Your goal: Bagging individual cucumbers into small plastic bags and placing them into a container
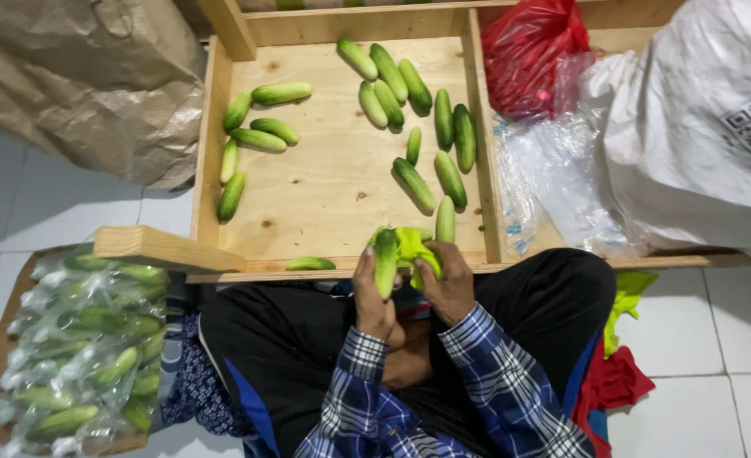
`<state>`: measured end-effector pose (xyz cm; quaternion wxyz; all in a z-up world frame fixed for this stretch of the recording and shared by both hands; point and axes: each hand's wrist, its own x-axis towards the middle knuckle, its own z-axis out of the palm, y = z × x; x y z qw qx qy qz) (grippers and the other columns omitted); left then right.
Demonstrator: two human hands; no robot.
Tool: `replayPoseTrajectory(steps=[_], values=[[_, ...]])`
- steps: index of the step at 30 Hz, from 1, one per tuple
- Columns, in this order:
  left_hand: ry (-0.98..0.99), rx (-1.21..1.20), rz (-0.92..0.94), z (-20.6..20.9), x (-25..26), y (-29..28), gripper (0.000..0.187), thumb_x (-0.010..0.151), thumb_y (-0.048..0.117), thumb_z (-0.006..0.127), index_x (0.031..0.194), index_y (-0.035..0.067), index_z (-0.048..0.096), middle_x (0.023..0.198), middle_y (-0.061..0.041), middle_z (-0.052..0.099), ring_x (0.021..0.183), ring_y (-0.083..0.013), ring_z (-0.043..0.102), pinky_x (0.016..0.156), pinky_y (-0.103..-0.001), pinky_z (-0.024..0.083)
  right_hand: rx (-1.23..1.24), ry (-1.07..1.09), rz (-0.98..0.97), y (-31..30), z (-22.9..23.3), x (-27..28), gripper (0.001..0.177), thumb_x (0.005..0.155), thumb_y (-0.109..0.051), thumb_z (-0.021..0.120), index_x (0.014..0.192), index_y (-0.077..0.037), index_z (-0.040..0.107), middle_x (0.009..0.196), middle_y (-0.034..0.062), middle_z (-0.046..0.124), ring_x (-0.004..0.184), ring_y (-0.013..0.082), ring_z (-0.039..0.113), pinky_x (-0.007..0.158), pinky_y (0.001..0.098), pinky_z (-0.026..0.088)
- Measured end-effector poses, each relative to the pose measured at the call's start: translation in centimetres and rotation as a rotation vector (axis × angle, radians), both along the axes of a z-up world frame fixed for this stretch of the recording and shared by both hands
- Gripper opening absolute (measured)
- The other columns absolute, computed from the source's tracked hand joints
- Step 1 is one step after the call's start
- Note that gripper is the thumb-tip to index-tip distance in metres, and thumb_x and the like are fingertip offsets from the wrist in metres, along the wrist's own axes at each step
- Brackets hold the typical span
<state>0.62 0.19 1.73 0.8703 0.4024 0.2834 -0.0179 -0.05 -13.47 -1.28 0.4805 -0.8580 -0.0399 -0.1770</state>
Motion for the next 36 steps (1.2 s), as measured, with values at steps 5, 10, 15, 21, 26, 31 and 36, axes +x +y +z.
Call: replayPoseTrajectory(steps=[5,10,15,21,26,31,36], values=[[-0.052,0.020,0.028,-4.9,0.5,1.3,0.033,0.103,0.041,0.055,0.108,0.010,0.066,0.095,-0.012,0.075,0.057,-0.0136,0.065,0.046,-0.023,0.050,-0.286,0.038,0.205,-1.5,-3.1,-1.0,0.033,0.082,-0.023,0.078,0.112,-0.015,0.065,0.097,0.0096,0.068,0.091,0.0351,0.071,0.082,0.0457,0.058],[-0.091,-0.004,0.027,-2.6,0.7,1.8,0.032,0.105,0.041,0.053,0.105,0.010,0.063,0.098,-0.015,0.076,0.051,-0.0144,0.063,0.043,-0.023,0.046,-0.470,0.032,0.359,-1.9,-4.7,-1.3,0.033,0.077,-0.016,0.073,0.109,-0.015,0.063,0.096,0.0092,0.065,0.090,0.0344,0.069,0.083,0.0458,0.056],[-0.082,-0.041,-0.036,-1.1,0.8,1.4,0.030,0.107,0.039,0.049,0.105,0.010,0.057,0.100,-0.019,0.075,0.050,-0.0159,0.062,0.043,-0.023,0.044,-0.512,0.147,0.445,-3.0,-4.4,-1.1,0.010,0.089,-0.024,0.060,0.098,-0.020,0.061,0.093,0.0072,0.063,0.089,0.0332,0.067,0.077,0.0424,0.056],[-0.108,0.004,-0.167,-1.2,2.5,-0.9,0.030,0.105,0.035,0.053,0.114,0.007,0.058,0.102,-0.021,0.075,0.055,-0.0175,0.068,0.046,-0.023,0.051,-0.478,0.208,0.363,-7.9,0.3,1.8,0.017,0.083,-0.019,0.065,0.100,-0.021,0.065,0.091,0.0104,0.067,0.083,0.0389,0.071,0.072,0.0471,0.057],[-0.146,-0.031,-0.283,-2.0,4.9,-5.6,0.037,0.097,0.026,0.066,0.126,0.007,0.051,0.108,-0.018,0.073,0.064,-0.0166,0.070,0.055,-0.023,0.057,-0.638,0.447,0.200,-15.6,0.2,6.9,0.022,0.088,-0.024,0.061,0.109,-0.019,0.065,0.098,0.0150,0.071,0.092,0.0430,0.071,0.079,0.0541,0.058],[-0.200,-0.032,-0.374,-3.4,8.1,-11.6,0.052,0.094,0.023,0.073,0.132,0.002,0.045,0.107,-0.020,0.072,0.068,-0.0183,0.072,0.060,-0.025,0.062,-0.866,0.775,0.068,-21.5,-3.9,12.6,0.022,0.092,-0.029,0.062,0.109,-0.022,0.076,0.103,0.0080,0.074,0.097,0.0353,0.075,0.081,0.0522,0.061],[-0.262,-0.022,-0.463,-9.2,12.0,-17.1,0.061,0.092,0.017,0.074,0.136,-0.006,0.038,0.105,-0.025,0.070,0.071,-0.0273,0.075,0.065,-0.035,0.066,-1.047,0.951,0.091,-25.0,-12.3,15.5,0.031,0.092,-0.031,0.066,0.118,-0.018,0.074,0.118,0.0081,0.068,0.109,0.0331,0.069,0.087,0.0554,0.060]])
